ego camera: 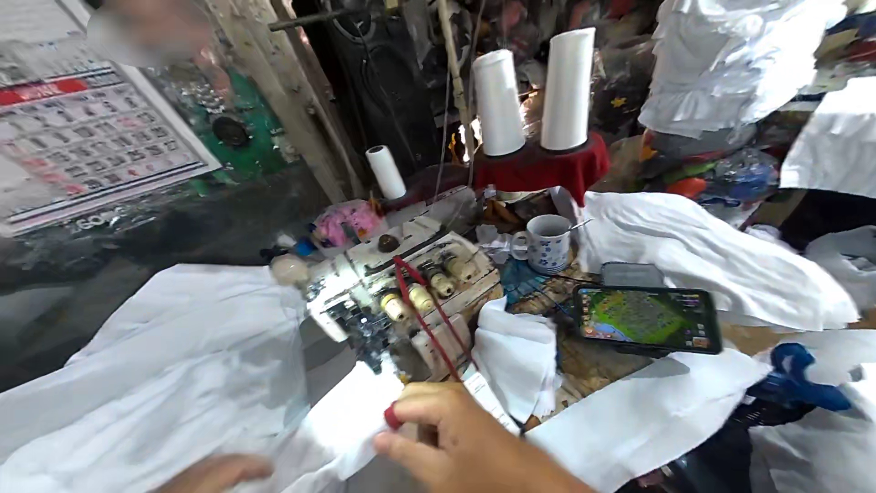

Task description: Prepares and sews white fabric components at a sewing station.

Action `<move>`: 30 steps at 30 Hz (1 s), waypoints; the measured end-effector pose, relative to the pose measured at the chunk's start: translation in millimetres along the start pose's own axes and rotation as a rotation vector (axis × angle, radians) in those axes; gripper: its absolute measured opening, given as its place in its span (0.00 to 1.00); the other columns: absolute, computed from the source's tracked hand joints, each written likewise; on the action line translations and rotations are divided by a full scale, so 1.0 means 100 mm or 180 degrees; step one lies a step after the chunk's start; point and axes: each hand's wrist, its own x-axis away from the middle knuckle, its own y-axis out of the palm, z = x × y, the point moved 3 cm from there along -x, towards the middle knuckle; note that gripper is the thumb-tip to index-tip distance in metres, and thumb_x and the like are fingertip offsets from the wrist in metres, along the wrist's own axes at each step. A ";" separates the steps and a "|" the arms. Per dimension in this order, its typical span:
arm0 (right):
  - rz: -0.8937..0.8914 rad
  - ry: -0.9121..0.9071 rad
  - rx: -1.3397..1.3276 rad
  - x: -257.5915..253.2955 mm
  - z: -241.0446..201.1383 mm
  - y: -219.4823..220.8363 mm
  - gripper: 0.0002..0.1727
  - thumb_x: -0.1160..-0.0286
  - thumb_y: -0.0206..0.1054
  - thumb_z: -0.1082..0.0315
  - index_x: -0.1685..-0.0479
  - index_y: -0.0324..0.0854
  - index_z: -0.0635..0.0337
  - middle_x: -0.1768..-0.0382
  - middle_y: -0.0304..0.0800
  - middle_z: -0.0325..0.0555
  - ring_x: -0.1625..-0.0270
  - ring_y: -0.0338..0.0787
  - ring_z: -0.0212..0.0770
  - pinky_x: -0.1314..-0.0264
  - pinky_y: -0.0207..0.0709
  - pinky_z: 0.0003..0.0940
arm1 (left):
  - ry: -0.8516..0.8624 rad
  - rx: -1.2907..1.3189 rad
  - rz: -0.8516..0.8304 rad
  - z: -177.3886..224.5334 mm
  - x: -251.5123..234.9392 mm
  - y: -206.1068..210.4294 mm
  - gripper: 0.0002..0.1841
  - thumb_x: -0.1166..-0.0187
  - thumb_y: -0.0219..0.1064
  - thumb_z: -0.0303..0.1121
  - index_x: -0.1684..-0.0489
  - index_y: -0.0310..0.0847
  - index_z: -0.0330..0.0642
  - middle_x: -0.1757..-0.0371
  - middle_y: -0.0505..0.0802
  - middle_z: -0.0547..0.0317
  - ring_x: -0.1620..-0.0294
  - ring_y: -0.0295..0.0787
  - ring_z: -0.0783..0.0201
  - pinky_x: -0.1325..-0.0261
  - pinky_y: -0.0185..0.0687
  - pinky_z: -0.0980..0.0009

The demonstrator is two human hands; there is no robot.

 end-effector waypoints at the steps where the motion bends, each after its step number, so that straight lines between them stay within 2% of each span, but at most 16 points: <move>1: -0.0012 -0.0002 0.0059 0.03 0.04 -0.01 0.17 0.14 0.64 0.59 0.65 0.88 0.62 0.68 0.84 0.44 0.66 0.83 0.35 0.63 0.78 0.31 | 0.0250 -0.0029 0.0314 0.19 -0.07 -0.11 0.18 0.12 0.63 0.43 0.41 0.88 0.38 0.44 0.93 0.41 0.41 0.91 0.44 0.35 0.83 0.42; 3: 0.0033 0.0049 0.0077 0.04 0.06 0.00 0.15 0.14 0.66 0.57 0.63 0.89 0.59 0.65 0.86 0.41 0.66 0.83 0.32 0.65 0.79 0.27 | 0.0672 -0.0021 0.1205 0.64 -0.34 -0.14 0.14 0.11 0.57 0.41 0.45 0.92 0.55 0.51 0.94 0.63 0.50 0.91 0.65 0.43 0.88 0.61; 4: 0.0080 0.0069 0.0107 0.02 0.06 0.02 0.15 0.15 0.67 0.57 0.64 0.89 0.58 0.66 0.85 0.40 0.67 0.83 0.30 0.66 0.78 0.26 | 0.0781 -0.0037 0.1223 0.83 -0.50 -0.13 0.15 0.13 0.57 0.36 0.45 0.93 0.58 0.50 0.94 0.66 0.51 0.91 0.68 0.45 0.89 0.64; 5: 0.0130 0.0059 0.0180 0.01 0.06 0.03 0.15 0.17 0.68 0.56 0.65 0.89 0.57 0.67 0.85 0.39 0.67 0.83 0.29 0.67 0.78 0.25 | 0.0810 -0.0088 0.1010 0.97 -0.64 -0.13 0.14 0.15 0.60 0.33 0.45 0.94 0.56 0.49 0.93 0.62 0.52 0.90 0.65 0.47 0.87 0.62; 6: 0.0187 0.0043 0.0258 0.00 0.07 0.03 0.15 0.18 0.69 0.56 0.67 0.89 0.57 0.69 0.85 0.38 0.68 0.82 0.28 0.68 0.77 0.25 | 0.0868 -0.0259 0.0739 0.99 -0.76 -0.14 0.12 0.14 0.63 0.33 0.47 0.95 0.56 0.48 0.91 0.61 0.51 0.90 0.65 0.47 0.86 0.62; 7: 0.0221 0.0061 0.0276 0.00 0.09 0.03 0.15 0.19 0.70 0.55 0.69 0.89 0.57 0.70 0.84 0.37 0.69 0.81 0.28 0.71 0.74 0.24 | 0.1054 -0.0561 0.0673 0.88 -0.86 -0.12 0.11 0.15 0.63 0.40 0.52 0.94 0.64 0.50 0.89 0.70 0.50 0.86 0.72 0.49 0.86 0.68; 9: 0.0296 0.0140 0.0227 -0.01 0.12 0.01 0.15 0.21 0.72 0.55 0.69 0.89 0.56 0.71 0.85 0.36 0.71 0.81 0.26 0.72 0.74 0.23 | 0.1321 -0.0646 0.0676 0.75 -0.94 -0.18 0.09 0.17 0.63 0.46 0.60 0.92 0.67 0.49 0.86 0.77 0.51 0.84 0.79 0.53 0.85 0.76; 12: 0.0514 0.0256 0.0114 -0.02 0.15 0.01 0.15 0.23 0.74 0.55 0.71 0.86 0.57 0.75 0.83 0.35 0.74 0.79 0.26 0.75 0.72 0.23 | 0.1253 -0.0207 0.0497 0.68 -0.94 -0.20 0.10 0.15 0.60 0.45 0.60 0.89 0.61 0.49 0.88 0.79 0.57 0.86 0.82 0.59 0.88 0.80; 15: 0.0658 0.0325 0.0115 -0.06 0.17 0.04 0.14 0.26 0.76 0.55 0.66 0.83 0.55 0.76 0.84 0.32 0.78 0.80 0.24 0.79 0.75 0.22 | 0.1067 0.0386 0.0341 0.54 -0.95 -0.06 0.09 0.14 0.62 0.46 0.55 0.86 0.57 0.64 0.89 0.76 0.70 0.85 0.79 0.68 0.86 0.79; 17: 0.0570 0.0375 0.0118 -0.08 0.18 0.04 0.14 0.25 0.76 0.55 0.61 0.82 0.55 0.75 0.84 0.32 0.78 0.79 0.24 0.79 0.75 0.22 | 0.1002 0.0567 0.0285 0.51 -0.99 -0.04 0.07 0.16 0.65 0.45 0.52 0.85 0.60 0.65 0.90 0.77 0.73 0.83 0.79 0.71 0.82 0.80; 20: 0.0221 0.0163 0.0199 -0.08 0.01 0.04 0.14 0.20 0.71 0.57 0.53 0.79 0.59 0.74 0.83 0.36 0.76 0.80 0.26 0.75 0.77 0.23 | 0.1192 0.0550 -0.0127 0.61 -1.00 -0.17 0.09 0.18 0.68 0.43 0.46 0.86 0.60 0.62 0.92 0.77 0.72 0.85 0.80 0.69 0.84 0.81; 23: -0.0018 0.0079 0.0323 -0.08 -0.12 0.06 0.16 0.18 0.69 0.57 0.45 0.78 0.59 0.69 0.87 0.37 0.74 0.82 0.27 0.72 0.81 0.25 | 0.1493 -0.0572 -0.0243 0.83 -0.93 -0.37 0.06 0.19 0.66 0.44 0.57 0.90 0.62 0.63 0.86 0.79 0.67 0.82 0.82 0.66 0.82 0.80; 25: 0.0028 0.0291 0.0167 -0.04 0.00 0.04 0.17 0.18 0.69 0.57 0.39 0.77 0.56 0.55 0.91 0.38 0.72 0.87 0.28 0.71 0.86 0.27 | 0.1519 -0.1267 0.0113 0.85 -0.92 -0.44 0.08 0.21 0.66 0.50 0.65 0.89 0.63 0.63 0.84 0.77 0.67 0.82 0.79 0.68 0.83 0.75; 27: 0.0168 0.0487 -0.0049 0.03 0.11 -0.04 0.19 0.15 0.66 0.60 0.31 0.76 0.55 0.40 0.90 0.38 0.65 0.92 0.31 0.65 0.93 0.30 | 0.1529 -0.1042 0.0263 0.73 -0.91 -0.44 0.13 0.21 0.65 0.54 0.68 0.87 0.62 0.58 0.84 0.77 0.61 0.82 0.78 0.65 0.83 0.75; 29: 0.0462 0.0629 -0.0173 0.09 0.16 -0.14 0.18 0.14 0.64 0.61 0.29 0.76 0.52 0.40 0.89 0.37 0.64 0.94 0.33 0.68 0.94 0.31 | 0.1508 -0.0117 -0.0148 0.59 -0.92 -0.36 0.16 0.15 0.61 0.56 0.58 0.88 0.58 0.52 0.88 0.76 0.59 0.85 0.80 0.62 0.86 0.79; 30: 0.0549 0.0694 -0.0163 0.11 0.18 -0.17 0.17 0.13 0.64 0.61 0.29 0.78 0.50 0.45 0.90 0.37 0.66 0.93 0.34 0.69 0.93 0.31 | 0.1438 0.0290 -0.0426 0.55 -0.91 -0.28 0.16 0.14 0.60 0.55 0.54 0.87 0.56 0.55 0.89 0.75 0.61 0.86 0.79 0.62 0.86 0.78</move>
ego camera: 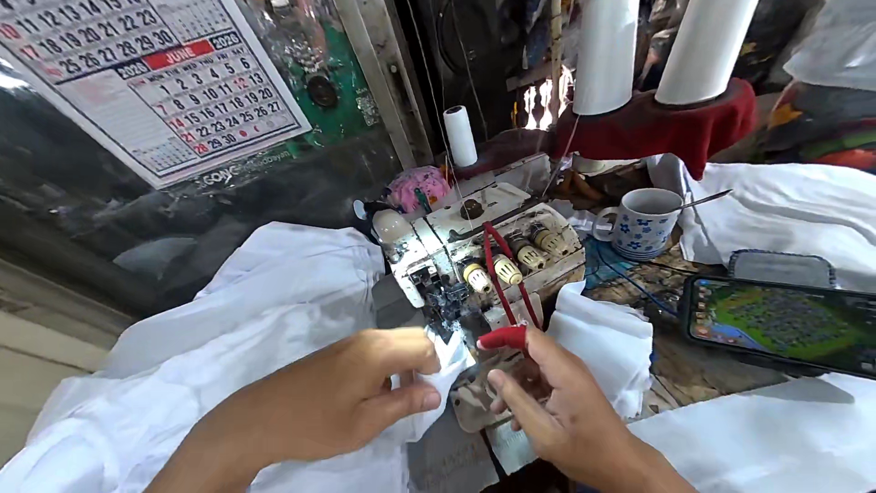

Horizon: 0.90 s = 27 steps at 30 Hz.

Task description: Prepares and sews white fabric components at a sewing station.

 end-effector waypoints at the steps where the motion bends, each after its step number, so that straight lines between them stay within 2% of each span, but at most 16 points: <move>1: -0.0006 0.0009 0.0009 -0.02 0.01 -0.01 0.17 0.13 0.64 0.62 0.29 0.79 0.49 0.49 0.89 0.37 0.66 0.93 0.34 0.69 0.93 0.32 | -0.0080 0.0324 -0.0181 -0.02 0.00 0.05 0.16 0.13 0.60 0.54 0.52 0.85 0.54 0.60 0.90 0.74 0.64 0.88 0.78 0.63 0.88 0.78; 3: -0.0335 -0.0112 0.0093 -0.15 -0.05 0.02 0.18 0.15 0.65 0.63 0.29 0.78 0.49 0.49 0.87 0.38 0.65 0.92 0.33 0.65 0.93 0.32 | -0.0272 0.0505 -0.0403 0.01 -0.03 0.04 0.15 0.11 0.59 0.52 0.50 0.84 0.54 0.65 0.91 0.73 0.68 0.89 0.77 0.67 0.89 0.78; 6: -0.1258 -0.0264 0.0294 -0.37 -0.24 0.15 0.24 0.20 0.69 0.60 0.27 0.72 0.53 0.45 0.86 0.40 0.64 0.89 0.29 0.61 0.89 0.29 | -0.0529 0.0244 -0.0553 0.17 -0.07 -0.07 0.13 0.11 0.57 0.51 0.51 0.84 0.57 0.70 0.88 0.74 0.75 0.84 0.78 0.75 0.83 0.80; 8: -0.1604 -0.0302 0.0515 -0.45 -0.26 0.19 0.20 0.18 0.68 0.54 0.36 0.77 0.55 0.53 0.90 0.39 0.63 0.88 0.29 0.58 0.86 0.30 | -0.0680 0.0166 -0.0707 0.24 -0.09 -0.12 0.14 0.11 0.57 0.52 0.48 0.83 0.57 0.72 0.87 0.74 0.78 0.83 0.78 0.76 0.82 0.79; 10: -0.1538 -0.0380 0.0712 -0.42 -0.21 0.16 0.18 0.14 0.63 0.50 0.53 0.86 0.56 0.63 0.86 0.38 0.63 0.83 0.31 0.59 0.80 0.31 | -0.0839 0.0068 -0.0787 0.20 -0.13 -0.12 0.15 0.12 0.58 0.54 0.45 0.82 0.58 0.72 0.88 0.73 0.77 0.83 0.77 0.74 0.83 0.77; 11: -0.1468 -0.0407 0.0763 -0.36 -0.18 0.15 0.19 0.13 0.61 0.50 0.57 0.87 0.56 0.64 0.84 0.39 0.63 0.82 0.31 0.59 0.79 0.31 | -0.0863 -0.0037 -0.0781 0.15 -0.15 -0.10 0.14 0.13 0.59 0.54 0.45 0.83 0.59 0.70 0.89 0.74 0.76 0.84 0.77 0.72 0.83 0.76; 12: -0.1313 -0.0459 0.0867 -0.27 -0.19 0.16 0.19 0.14 0.62 0.50 0.57 0.88 0.55 0.59 0.84 0.41 0.59 0.83 0.33 0.58 0.80 0.31 | -0.0790 -0.0186 -0.0731 0.12 -0.16 -0.08 0.14 0.14 0.61 0.54 0.48 0.84 0.59 0.68 0.89 0.75 0.73 0.84 0.78 0.69 0.84 0.75; 14: -0.0911 -0.0437 0.1290 -0.04 -0.24 0.18 0.14 0.19 0.66 0.51 0.51 0.90 0.49 0.37 0.82 0.46 0.42 0.86 0.37 0.48 0.87 0.35 | -0.0569 -0.0471 -0.0727 0.18 -0.16 -0.05 0.14 0.14 0.60 0.53 0.50 0.85 0.57 0.62 0.88 0.73 0.69 0.84 0.77 0.64 0.85 0.73; 15: -0.0725 -0.0322 0.1380 0.06 -0.24 0.19 0.13 0.21 0.68 0.52 0.50 0.90 0.47 0.34 0.79 0.47 0.40 0.85 0.38 0.49 0.87 0.36 | -0.0480 -0.0544 -0.0761 0.23 -0.16 -0.02 0.14 0.12 0.58 0.50 0.51 0.84 0.54 0.61 0.86 0.70 0.67 0.83 0.75 0.63 0.84 0.71; 17: -0.0604 -0.0048 0.1240 0.16 -0.09 0.18 0.13 0.21 0.68 0.53 0.48 0.90 0.46 0.43 0.80 0.46 0.49 0.86 0.37 0.56 0.86 0.37 | -0.0575 -0.0467 -0.0911 0.24 -0.18 0.00 0.13 0.10 0.55 0.45 0.48 0.83 0.51 0.60 0.86 0.66 0.64 0.84 0.71 0.59 0.85 0.68; 18: -0.0697 0.0039 0.1059 0.15 0.01 0.18 0.14 0.18 0.66 0.52 0.45 0.89 0.47 0.50 0.83 0.44 0.55 0.87 0.36 0.58 0.86 0.37 | -0.0671 -0.0395 -0.0841 0.16 -0.19 0.00 0.12 0.10 0.57 0.44 0.47 0.84 0.50 0.60 0.88 0.65 0.65 0.86 0.70 0.59 0.87 0.67; 19: -0.0846 0.0086 0.0818 0.12 0.07 0.18 0.15 0.15 0.63 0.52 0.44 0.87 0.48 0.56 0.87 0.40 0.59 0.88 0.34 0.58 0.87 0.36 | -0.0749 -0.0481 -0.0665 0.07 -0.19 -0.02 0.11 0.11 0.60 0.45 0.49 0.86 0.53 0.61 0.89 0.67 0.65 0.86 0.71 0.59 0.87 0.67; 21: -0.1179 0.0197 0.0224 -0.04 0.04 0.18 0.15 0.10 0.59 0.53 0.43 0.83 0.51 0.65 0.92 0.35 0.69 0.91 0.30 0.67 0.89 0.31 | -0.0711 -0.1040 -0.0276 0.00 -0.15 -0.08 0.13 0.14 0.60 0.53 0.55 0.86 0.60 0.60 0.86 0.74 0.65 0.85 0.77 0.63 0.87 0.71; 23: -0.1593 0.0456 -0.0273 -0.20 -0.04 0.15 0.15 0.09 0.59 0.54 0.40 0.82 0.54 0.63 0.95 0.37 0.72 0.93 0.33 0.73 0.91 0.31 | -0.0499 -0.1359 -0.0133 0.12 -0.12 -0.11 0.16 0.13 0.54 0.55 0.58 0.85 0.62 0.62 0.83 0.76 0.68 0.82 0.79 0.69 0.83 0.75; 25: -0.2046 0.0681 -0.0659 -0.30 -0.06 0.11 0.15 0.09 0.60 0.57 0.37 0.81 0.56 0.60 0.96 0.42 0.73 0.94 0.37 0.75 0.92 0.34 | -0.0369 -0.1231 -0.0254 0.24 -0.15 -0.07 0.17 0.11 0.51 0.53 0.56 0.83 0.58 0.66 0.82 0.75 0.71 0.80 0.78 0.71 0.79 0.75; 27: -0.2274 0.0802 -0.0789 -0.33 -0.06 0.10 0.15 0.10 0.61 0.57 0.39 0.81 0.57 0.61 0.96 0.44 0.75 0.94 0.38 0.76 0.91 0.34 | -0.0466 -0.1093 -0.0301 0.18 -0.22 -0.03 0.17 0.12 0.53 0.57 0.55 0.79 0.58 0.71 0.84 0.77 0.73 0.82 0.79 0.73 0.81 0.75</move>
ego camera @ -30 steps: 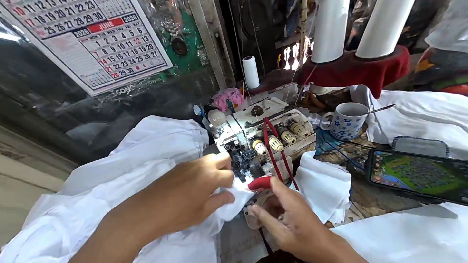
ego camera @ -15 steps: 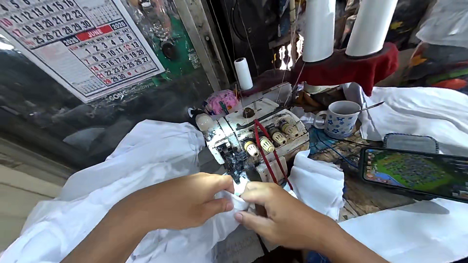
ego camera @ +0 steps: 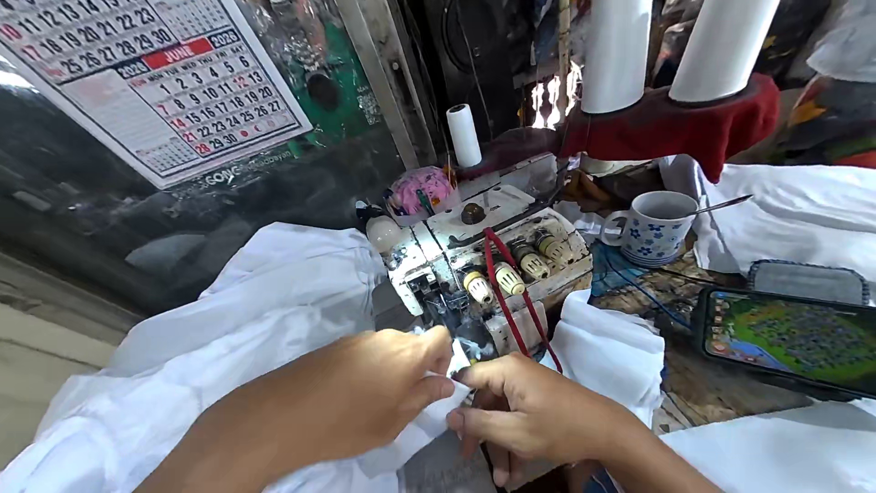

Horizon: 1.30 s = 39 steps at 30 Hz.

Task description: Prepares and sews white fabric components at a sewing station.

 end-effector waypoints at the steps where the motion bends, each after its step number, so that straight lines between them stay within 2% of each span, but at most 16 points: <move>1: -0.0041 0.0035 -0.0034 0.00 0.00 -0.01 0.15 0.10 0.61 0.57 0.39 0.81 0.57 0.61 0.96 0.44 0.75 0.94 0.38 0.77 0.90 0.34 | -0.0068 0.0009 0.0025 -0.05 -0.02 0.03 0.18 0.13 0.54 0.61 0.55 0.79 0.61 0.71 0.85 0.79 0.73 0.82 0.80 0.72 0.80 0.75; 5: -0.0065 0.0032 -0.0251 -0.01 0.02 -0.03 0.15 0.10 0.61 0.56 0.42 0.80 0.58 0.62 0.96 0.46 0.75 0.94 0.39 0.78 0.89 0.33 | 0.0066 0.0196 0.0223 -0.10 0.01 0.08 0.19 0.13 0.52 0.62 0.52 0.83 0.64 0.70 0.83 0.81 0.77 0.76 0.82 0.76 0.75 0.79; 8: -0.0019 0.0064 -0.0362 -0.03 0.00 -0.02 0.16 0.09 0.60 0.57 0.36 0.79 0.58 0.62 0.95 0.47 0.74 0.94 0.40 0.78 0.90 0.34 | 0.0145 0.0264 0.0551 -0.24 0.09 0.14 0.16 0.13 0.55 0.57 0.54 0.87 0.65 0.60 0.84 0.79 0.74 0.75 0.83 0.74 0.74 0.81; 10: 0.0017 0.0028 -0.0319 -0.02 -0.03 -0.02 0.16 0.09 0.60 0.56 0.36 0.79 0.58 0.63 0.95 0.46 0.75 0.94 0.39 0.78 0.89 0.34 | 0.0164 0.0433 0.0529 -0.20 0.11 0.11 0.16 0.13 0.55 0.57 0.53 0.86 0.63 0.51 0.87 0.79 0.68 0.81 0.84 0.69 0.81 0.82; 11: 0.0018 -0.0022 -0.0297 0.00 -0.03 -0.01 0.16 0.09 0.60 0.56 0.38 0.80 0.58 0.64 0.95 0.46 0.75 0.94 0.39 0.78 0.89 0.33 | 0.0159 0.0530 0.0426 -0.11 0.12 0.08 0.17 0.12 0.54 0.56 0.52 0.86 0.62 0.54 0.87 0.79 0.68 0.82 0.83 0.68 0.83 0.81; 13: 0.0005 -0.0104 -0.0268 0.03 -0.03 0.02 0.16 0.09 0.60 0.56 0.38 0.81 0.57 0.65 0.95 0.46 0.77 0.93 0.38 0.79 0.88 0.32 | 0.0115 0.0869 0.0106 0.00 0.11 0.06 0.17 0.10 0.54 0.55 0.53 0.84 0.57 0.71 0.85 0.76 0.78 0.79 0.81 0.76 0.79 0.80; 14: 0.0022 -0.0110 -0.0250 0.04 -0.02 0.03 0.16 0.09 0.60 0.56 0.38 0.80 0.57 0.66 0.95 0.46 0.77 0.93 0.38 0.79 0.89 0.33 | 0.0081 0.1035 0.0011 -0.03 0.08 0.06 0.16 0.10 0.55 0.53 0.54 0.85 0.56 0.73 0.84 0.75 0.79 0.78 0.80 0.76 0.77 0.80; 16: 0.0090 -0.0054 -0.0250 0.07 0.01 0.04 0.16 0.09 0.59 0.56 0.37 0.80 0.57 0.67 0.95 0.46 0.76 0.94 0.40 0.79 0.89 0.34 | 0.0086 0.1080 0.0148 -0.21 0.05 0.09 0.13 0.12 0.59 0.49 0.57 0.88 0.58 0.69 0.85 0.76 0.74 0.78 0.81 0.71 0.75 0.82; 21: 0.0359 -0.0033 -0.0138 0.01 0.02 0.06 0.15 0.09 0.60 0.55 0.44 0.81 0.57 0.67 0.95 0.44 0.75 0.94 0.39 0.77 0.90 0.34 | 0.0104 0.1055 0.0682 -0.18 0.01 0.20 0.13 0.19 0.66 0.55 0.61 0.90 0.62 0.69 0.81 0.77 0.77 0.71 0.82 0.77 0.66 0.84; 26: 0.0472 -0.0059 -0.0246 0.01 -0.01 0.03 0.14 0.13 0.65 0.57 0.44 0.83 0.58 0.68 0.95 0.45 0.76 0.94 0.39 0.77 0.90 0.33 | 0.0089 0.1588 0.0742 -0.13 0.05 0.24 0.12 0.15 0.64 0.50 0.59 0.88 0.56 0.64 0.87 0.72 0.72 0.83 0.76 0.72 0.83 0.79; 27: 0.0425 -0.0084 -0.0283 0.02 -0.03 0.03 0.14 0.13 0.65 0.57 0.43 0.83 0.58 0.69 0.95 0.45 0.76 0.94 0.39 0.78 0.90 0.33 | 0.0059 0.1610 0.0714 -0.09 0.07 0.23 0.13 0.14 0.63 0.51 0.59 0.88 0.57 0.66 0.87 0.73 0.74 0.82 0.76 0.73 0.82 0.80; 29: 0.0370 -0.0143 -0.0265 0.06 -0.04 0.07 0.14 0.11 0.63 0.57 0.43 0.81 0.58 0.69 0.95 0.45 0.77 0.94 0.39 0.78 0.90 0.33 | 0.0046 0.1572 0.0690 -0.07 0.06 0.22 0.13 0.14 0.63 0.51 0.60 0.86 0.57 0.73 0.84 0.74 0.79 0.75 0.78 0.78 0.71 0.81; 31: 0.0422 -0.0115 -0.0168 0.11 0.00 0.10 0.15 0.10 0.62 0.56 0.42 0.81 0.57 0.71 0.94 0.44 0.78 0.93 0.39 0.80 0.90 0.34 | 0.0131 0.1354 0.0625 -0.19 0.05 0.23 0.12 0.15 0.64 0.52 0.59 0.87 0.57 0.71 0.83 0.75 0.80 0.72 0.80 0.79 0.67 0.83; 34: 0.0435 -0.0087 -0.0155 0.14 0.10 0.07 0.15 0.10 0.61 0.55 0.43 0.82 0.56 0.73 0.94 0.43 0.82 0.91 0.38 0.85 0.86 0.33 | 0.0047 0.0951 0.0601 -0.34 0.07 0.24 0.12 0.16 0.62 0.52 0.56 0.88 0.61 0.58 0.86 0.76 0.69 0.80 0.81 0.69 0.80 0.82; 36: 0.0373 -0.0100 -0.0134 0.12 0.09 0.04 0.15 0.10 0.61 0.55 0.42 0.82 0.55 0.73 0.93 0.42 0.83 0.89 0.36 0.87 0.84 0.31 | 0.0038 0.0734 0.0703 -0.22 0.11 0.21 0.13 0.14 0.60 0.52 0.56 0.88 0.59 0.56 0.87 0.76 0.66 0.84 0.81 0.66 0.86 0.80; 39: 0.0284 -0.0138 -0.0118 0.10 0.07 0.01 0.15 0.10 0.61 0.55 0.40 0.83 0.54 0.74 0.92 0.41 0.85 0.87 0.35 0.88 0.82 0.30 | 0.0084 0.0789 0.0803 -0.13 0.13 0.23 0.17 0.14 0.59 0.55 0.61 0.87 0.58 0.69 0.84 0.77 0.75 0.76 0.82 0.74 0.73 0.82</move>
